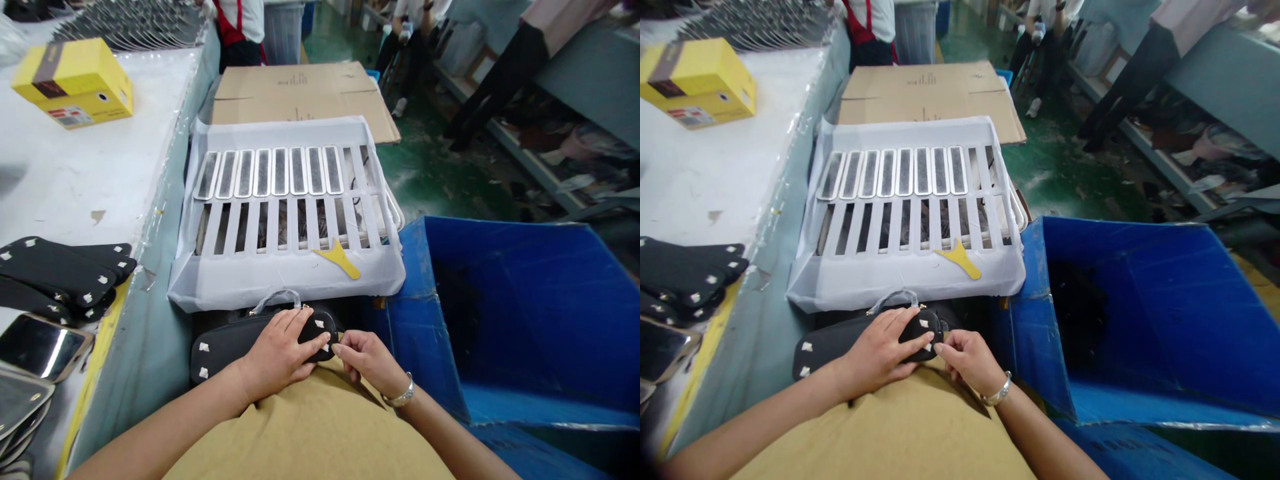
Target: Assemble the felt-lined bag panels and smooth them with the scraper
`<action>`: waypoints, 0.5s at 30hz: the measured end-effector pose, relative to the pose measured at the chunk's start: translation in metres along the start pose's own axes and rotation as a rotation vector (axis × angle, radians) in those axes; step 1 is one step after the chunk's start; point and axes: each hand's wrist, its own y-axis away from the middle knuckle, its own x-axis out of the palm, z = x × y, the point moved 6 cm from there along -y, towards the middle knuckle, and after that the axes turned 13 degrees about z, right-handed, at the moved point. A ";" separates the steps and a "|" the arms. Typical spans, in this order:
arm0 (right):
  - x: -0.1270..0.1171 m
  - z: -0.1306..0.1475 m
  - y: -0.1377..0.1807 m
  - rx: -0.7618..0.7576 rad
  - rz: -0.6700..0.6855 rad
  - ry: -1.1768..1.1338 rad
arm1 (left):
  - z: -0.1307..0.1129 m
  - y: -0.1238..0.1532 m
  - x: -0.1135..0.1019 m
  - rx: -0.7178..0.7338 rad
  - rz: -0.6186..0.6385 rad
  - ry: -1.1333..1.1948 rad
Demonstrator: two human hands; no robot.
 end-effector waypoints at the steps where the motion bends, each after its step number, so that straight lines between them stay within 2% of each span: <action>1: -0.001 0.001 -0.001 -0.005 -0.018 0.012 | 0.000 0.000 0.000 0.002 -0.004 0.002; 7: -0.017 0.019 -0.007 -0.149 -0.275 0.304 | 0.003 -0.002 0.000 0.006 -0.040 0.017; 15: -0.014 0.027 -0.019 -0.195 -0.215 0.415 | 0.006 -0.002 -0.002 0.012 -0.065 -0.001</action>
